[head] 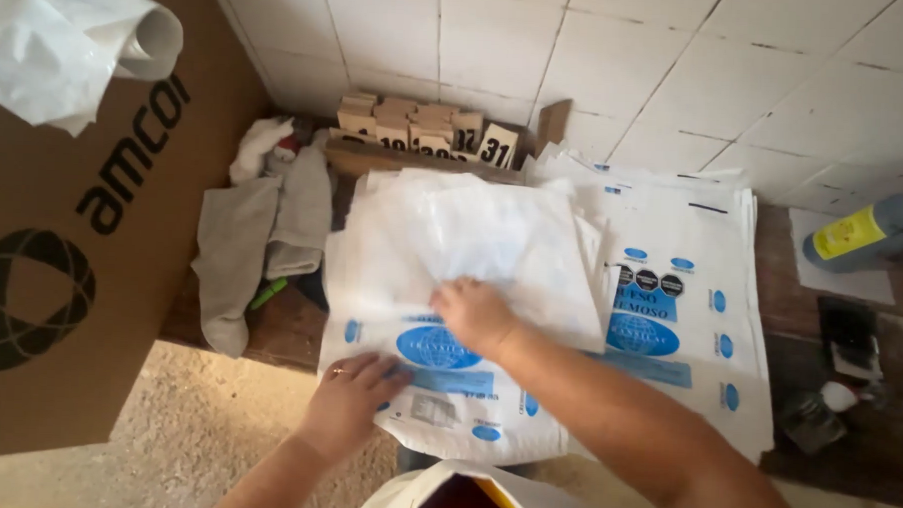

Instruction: Organizing and stacking white plastic cheese bags on a wooden workbench in a factory setting.

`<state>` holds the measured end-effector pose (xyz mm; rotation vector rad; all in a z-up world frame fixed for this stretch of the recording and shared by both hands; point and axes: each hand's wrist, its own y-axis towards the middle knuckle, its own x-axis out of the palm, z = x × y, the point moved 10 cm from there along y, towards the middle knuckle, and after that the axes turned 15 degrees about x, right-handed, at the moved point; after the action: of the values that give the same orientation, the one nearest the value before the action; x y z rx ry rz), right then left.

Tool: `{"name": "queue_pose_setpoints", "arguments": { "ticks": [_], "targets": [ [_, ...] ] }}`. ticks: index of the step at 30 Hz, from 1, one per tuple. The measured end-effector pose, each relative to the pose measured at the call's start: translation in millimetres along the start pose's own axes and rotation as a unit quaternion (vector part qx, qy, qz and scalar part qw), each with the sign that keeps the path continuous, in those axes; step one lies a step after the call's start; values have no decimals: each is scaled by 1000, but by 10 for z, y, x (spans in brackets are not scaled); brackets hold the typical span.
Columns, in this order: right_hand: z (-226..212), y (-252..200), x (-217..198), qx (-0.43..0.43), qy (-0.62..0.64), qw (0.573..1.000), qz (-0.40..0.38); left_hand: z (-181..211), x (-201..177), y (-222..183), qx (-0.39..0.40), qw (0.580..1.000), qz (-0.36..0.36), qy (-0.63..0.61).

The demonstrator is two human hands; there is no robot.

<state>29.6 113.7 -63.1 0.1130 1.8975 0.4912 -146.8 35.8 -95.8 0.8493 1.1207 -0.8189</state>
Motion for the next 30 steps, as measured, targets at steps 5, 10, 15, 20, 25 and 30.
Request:
{"name": "queue_pose_setpoints", "arguments": {
  "ticks": [5,10,15,20,25,30],
  "targets": [
    [-304,-84,-50,-160,-69,983,57,-47,-497,282,-9,986,-135,-94],
    [-541,137,-194,-151,-33,984,90,-27,-1611,667,-76,929,-359,-50],
    [-484,606,-731,196,101,951,-217,-653,-1661,910,-117,923,-365,-21],
    [1014,-120,-637,305,342,881,-120,-2239,-562,1468,-166,957,-234,39],
    [1117,-521,-1956,307,207,916,158,-1958,-930,1630,-101,937,163,291],
    [533,-859,-1443,256,151,954,-49,-935,-954,1348,-35,982,-165,-88]
  ]
}}
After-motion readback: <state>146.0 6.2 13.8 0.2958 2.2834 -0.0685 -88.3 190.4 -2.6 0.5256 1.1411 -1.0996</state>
